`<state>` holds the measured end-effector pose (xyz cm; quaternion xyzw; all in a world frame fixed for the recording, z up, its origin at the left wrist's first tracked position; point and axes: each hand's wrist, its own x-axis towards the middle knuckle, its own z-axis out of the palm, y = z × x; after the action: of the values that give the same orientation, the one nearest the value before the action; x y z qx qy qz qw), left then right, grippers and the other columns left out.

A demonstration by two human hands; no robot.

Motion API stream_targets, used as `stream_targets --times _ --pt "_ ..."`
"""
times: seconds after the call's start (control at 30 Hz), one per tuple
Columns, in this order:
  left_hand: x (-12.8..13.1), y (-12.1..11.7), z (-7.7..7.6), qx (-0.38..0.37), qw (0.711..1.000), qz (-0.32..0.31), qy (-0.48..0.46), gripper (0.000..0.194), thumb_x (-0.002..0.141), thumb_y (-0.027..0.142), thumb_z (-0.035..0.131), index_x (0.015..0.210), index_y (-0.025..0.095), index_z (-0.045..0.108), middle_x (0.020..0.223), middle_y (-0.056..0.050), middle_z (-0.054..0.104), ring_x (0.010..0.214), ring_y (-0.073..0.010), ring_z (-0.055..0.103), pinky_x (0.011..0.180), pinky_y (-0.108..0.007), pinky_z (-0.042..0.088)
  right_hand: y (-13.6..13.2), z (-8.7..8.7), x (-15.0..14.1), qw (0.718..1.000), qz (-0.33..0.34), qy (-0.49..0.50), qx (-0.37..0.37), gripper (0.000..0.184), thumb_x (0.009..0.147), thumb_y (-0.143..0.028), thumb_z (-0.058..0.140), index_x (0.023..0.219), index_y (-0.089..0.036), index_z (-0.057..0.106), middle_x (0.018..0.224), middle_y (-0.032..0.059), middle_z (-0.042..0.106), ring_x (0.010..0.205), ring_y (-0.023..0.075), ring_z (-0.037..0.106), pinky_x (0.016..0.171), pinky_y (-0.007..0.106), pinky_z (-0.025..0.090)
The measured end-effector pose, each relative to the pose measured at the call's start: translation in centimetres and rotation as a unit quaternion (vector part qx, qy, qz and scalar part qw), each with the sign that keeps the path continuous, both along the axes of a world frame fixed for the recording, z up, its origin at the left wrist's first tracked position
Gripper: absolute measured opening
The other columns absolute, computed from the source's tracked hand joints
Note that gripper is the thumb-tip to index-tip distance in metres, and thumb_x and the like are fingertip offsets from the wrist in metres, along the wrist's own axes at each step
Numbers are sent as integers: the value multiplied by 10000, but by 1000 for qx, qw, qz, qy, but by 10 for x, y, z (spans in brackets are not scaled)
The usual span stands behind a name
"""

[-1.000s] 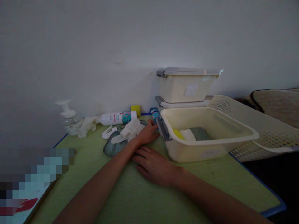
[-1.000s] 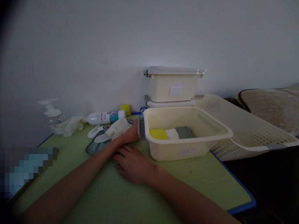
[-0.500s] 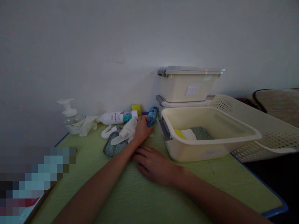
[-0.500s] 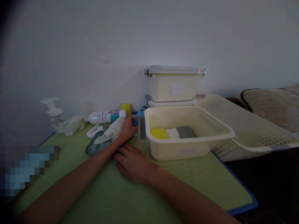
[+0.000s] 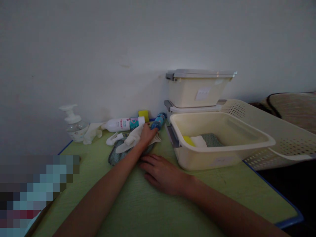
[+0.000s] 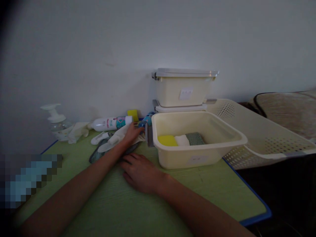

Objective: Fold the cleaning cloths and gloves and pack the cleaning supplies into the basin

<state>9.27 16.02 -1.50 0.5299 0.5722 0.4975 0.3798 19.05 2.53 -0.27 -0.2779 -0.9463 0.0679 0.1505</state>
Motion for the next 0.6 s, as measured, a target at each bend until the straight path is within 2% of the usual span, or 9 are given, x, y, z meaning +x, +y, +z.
stream_targets --times 0.13,0.2,0.27,0.4,0.6 --pt "-4 3 5 -33 991 -31 -122 291 676 164 563 963 118 542 636 -35 645 556 -175 617 534 -252 434 -1 1 0 1000 1 1 -3 281 878 -193 425 1124 -105 529 1223 133 523 1156 216 456 994 369 366" --pt "-7 3 7 -51 982 -44 -175 166 707 180 525 852 115 571 570 -26 629 471 -140 572 479 -229 412 -1 1 0 1000 0 0 -4 273 877 -195 434 1114 -102 535 1226 136 519 1162 216 451 995 368 362" --pt "-10 3 8 -72 972 -55 -218 118 723 198 505 773 114 573 537 -29 623 405 -115 520 442 -221 400 -1 1 0 1000 -4 -4 -2 258 873 -196 445 1093 -105 545 1222 135 522 1155 218 458 988 365 368" --pt "-15 0 11 -92 952 -74 -282 94 720 188 511 727 112 565 523 -35 625 368 -99 482 414 -219 408 -1 0 0 1000 -8 -12 6 257 874 -198 438 1093 -112 543 1226 126 522 1152 221 460 981 361 373" --pt "-20 -6 12 -60 930 -99 -349 76 734 137 493 725 112 564 558 -23 623 419 -81 512 448 -184 423 -1 -2 0 1000 -4 2 10 251 871 -185 438 1093 -129 541 1234 121 522 1144 211 468 978 364 373"
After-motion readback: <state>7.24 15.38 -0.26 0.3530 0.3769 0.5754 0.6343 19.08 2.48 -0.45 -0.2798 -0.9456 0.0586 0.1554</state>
